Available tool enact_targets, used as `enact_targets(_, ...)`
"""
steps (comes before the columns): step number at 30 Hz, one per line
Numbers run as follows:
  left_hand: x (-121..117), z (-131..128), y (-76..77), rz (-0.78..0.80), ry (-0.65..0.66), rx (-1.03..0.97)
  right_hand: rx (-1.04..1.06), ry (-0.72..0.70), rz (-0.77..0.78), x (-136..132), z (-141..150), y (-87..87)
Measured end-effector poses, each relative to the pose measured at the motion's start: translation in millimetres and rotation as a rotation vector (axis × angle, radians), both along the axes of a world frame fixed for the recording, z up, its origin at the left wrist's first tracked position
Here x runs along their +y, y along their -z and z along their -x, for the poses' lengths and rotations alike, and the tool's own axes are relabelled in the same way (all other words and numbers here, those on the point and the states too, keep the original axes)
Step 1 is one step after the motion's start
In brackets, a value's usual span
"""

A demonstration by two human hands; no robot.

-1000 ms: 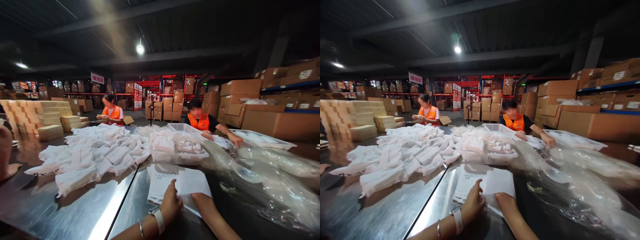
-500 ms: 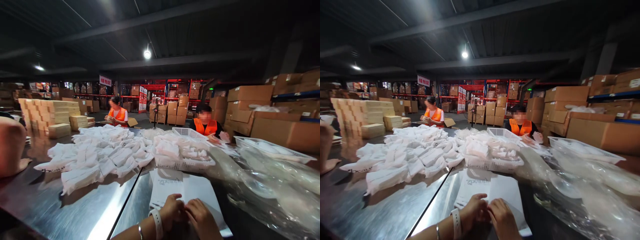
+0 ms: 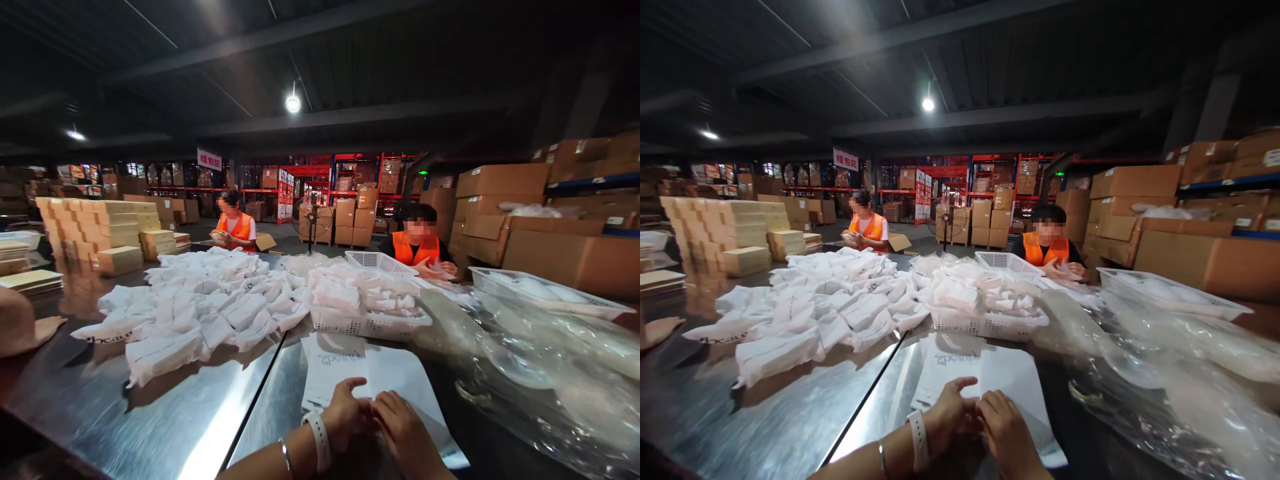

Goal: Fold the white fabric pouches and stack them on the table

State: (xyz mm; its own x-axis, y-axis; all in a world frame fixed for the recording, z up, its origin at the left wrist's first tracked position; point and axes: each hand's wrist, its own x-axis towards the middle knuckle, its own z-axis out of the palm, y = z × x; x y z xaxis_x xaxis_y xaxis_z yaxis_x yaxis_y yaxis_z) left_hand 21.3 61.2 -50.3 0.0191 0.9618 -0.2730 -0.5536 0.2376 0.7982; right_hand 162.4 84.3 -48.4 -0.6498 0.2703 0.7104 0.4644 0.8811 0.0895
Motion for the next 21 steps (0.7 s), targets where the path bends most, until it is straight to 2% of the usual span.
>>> enact_targets(3, 0, -6, 1.1, -0.044, -0.068, 0.090, -0.003, -0.016, -0.031, 1, -4, -4.2)
enact_targets(10, -4, -14, -3.1, -0.073, -0.097, 0.209, 0.004, 0.006, -0.105, -11, -14, -12.3)
enact_targets(13, -5, -8, -10.1, -0.055, -0.116, 0.262, 0.058, 0.043, -0.063, -24, -47, -2.5)
enact_targets(18, -9, -2, -19.8, -0.135, -0.022, 0.273, 0.275, 0.306, 0.081, -49, -124, 15.0)
enact_targets(21, -13, -8, -18.2, -0.164, 0.056, 0.266, 0.198, 0.340, 0.128, -62, -128, 8.8)
